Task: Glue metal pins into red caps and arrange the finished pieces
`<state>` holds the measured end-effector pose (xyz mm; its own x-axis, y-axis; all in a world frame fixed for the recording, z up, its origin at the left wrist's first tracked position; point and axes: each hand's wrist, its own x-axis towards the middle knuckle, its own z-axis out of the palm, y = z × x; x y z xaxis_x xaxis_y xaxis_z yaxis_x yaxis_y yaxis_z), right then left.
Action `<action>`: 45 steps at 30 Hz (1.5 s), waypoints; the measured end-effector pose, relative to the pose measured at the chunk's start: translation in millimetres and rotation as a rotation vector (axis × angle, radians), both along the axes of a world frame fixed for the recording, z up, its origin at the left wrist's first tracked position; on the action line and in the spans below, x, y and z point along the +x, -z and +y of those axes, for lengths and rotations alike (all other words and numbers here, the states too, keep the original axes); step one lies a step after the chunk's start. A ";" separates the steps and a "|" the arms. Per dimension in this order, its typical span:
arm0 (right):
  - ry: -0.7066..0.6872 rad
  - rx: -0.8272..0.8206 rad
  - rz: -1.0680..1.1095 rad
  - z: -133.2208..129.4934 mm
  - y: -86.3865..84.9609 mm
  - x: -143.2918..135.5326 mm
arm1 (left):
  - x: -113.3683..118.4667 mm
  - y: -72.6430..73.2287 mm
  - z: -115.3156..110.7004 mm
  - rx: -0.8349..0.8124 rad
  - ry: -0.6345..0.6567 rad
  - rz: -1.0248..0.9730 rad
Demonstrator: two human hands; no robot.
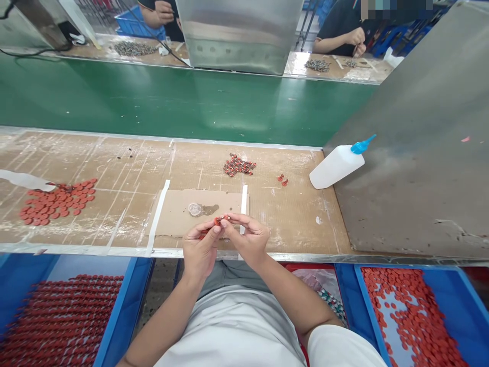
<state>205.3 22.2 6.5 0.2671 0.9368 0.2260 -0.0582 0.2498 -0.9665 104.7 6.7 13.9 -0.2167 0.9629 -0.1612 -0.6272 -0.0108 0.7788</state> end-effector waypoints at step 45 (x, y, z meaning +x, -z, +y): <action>0.438 -0.154 -1.029 95.5 45.1 179.9 | -15.5 0.1 12.0 -0.309 0.352 -0.471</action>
